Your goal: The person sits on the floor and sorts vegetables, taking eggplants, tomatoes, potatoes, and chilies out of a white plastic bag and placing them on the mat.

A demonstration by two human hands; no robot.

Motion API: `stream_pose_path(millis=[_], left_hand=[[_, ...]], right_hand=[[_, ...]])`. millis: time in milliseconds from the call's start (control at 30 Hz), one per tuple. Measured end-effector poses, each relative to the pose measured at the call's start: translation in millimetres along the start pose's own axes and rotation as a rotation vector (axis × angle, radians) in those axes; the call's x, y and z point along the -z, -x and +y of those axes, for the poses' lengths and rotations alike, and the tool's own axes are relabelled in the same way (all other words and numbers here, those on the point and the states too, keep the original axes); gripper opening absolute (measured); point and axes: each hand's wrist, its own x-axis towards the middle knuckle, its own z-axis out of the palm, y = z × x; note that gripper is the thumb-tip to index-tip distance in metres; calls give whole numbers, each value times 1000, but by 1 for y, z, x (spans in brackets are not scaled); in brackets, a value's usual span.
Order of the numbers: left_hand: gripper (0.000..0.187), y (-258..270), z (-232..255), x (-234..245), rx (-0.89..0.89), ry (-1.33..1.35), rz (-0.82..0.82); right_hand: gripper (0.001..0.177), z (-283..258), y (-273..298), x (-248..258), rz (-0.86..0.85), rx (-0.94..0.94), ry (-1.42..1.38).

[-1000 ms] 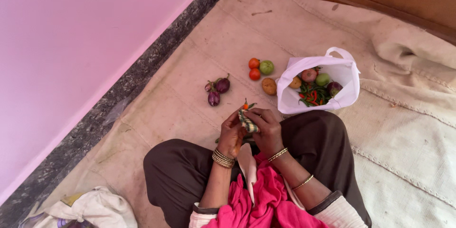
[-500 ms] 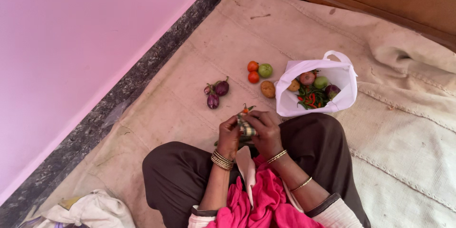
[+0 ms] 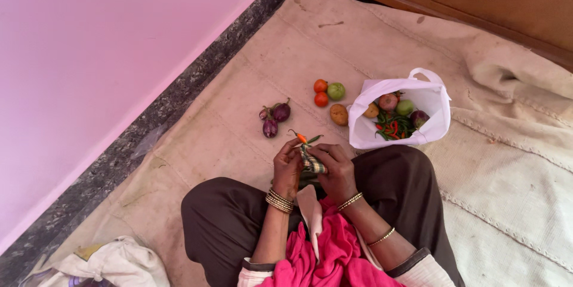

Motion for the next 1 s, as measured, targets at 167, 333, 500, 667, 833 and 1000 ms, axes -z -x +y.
stream_pose_path(millis=[167,333,500,667,833,1000], left_hand=[[27,1,-5,4,-47,-279,-37],[23,-3,-16,8,-123,-401,-116],[31,-8,-17,18,-132,-378,-16],[20,-3,-29,14,-111,-429,-134],[24,-5,-13,10,-162,-454,-58],[22,-6,-25,20,-123,-516,-79]], right_hand=[[55,3,-5,1,-31,47,86],[52,10,-7,5,23,22,94],[52,6,-2,-2,-48,28,34],[50,19,-10,1,68,-43,21],[50,14,2,-5,-17,10,63],[52,23,-4,-3,26,-22,65]])
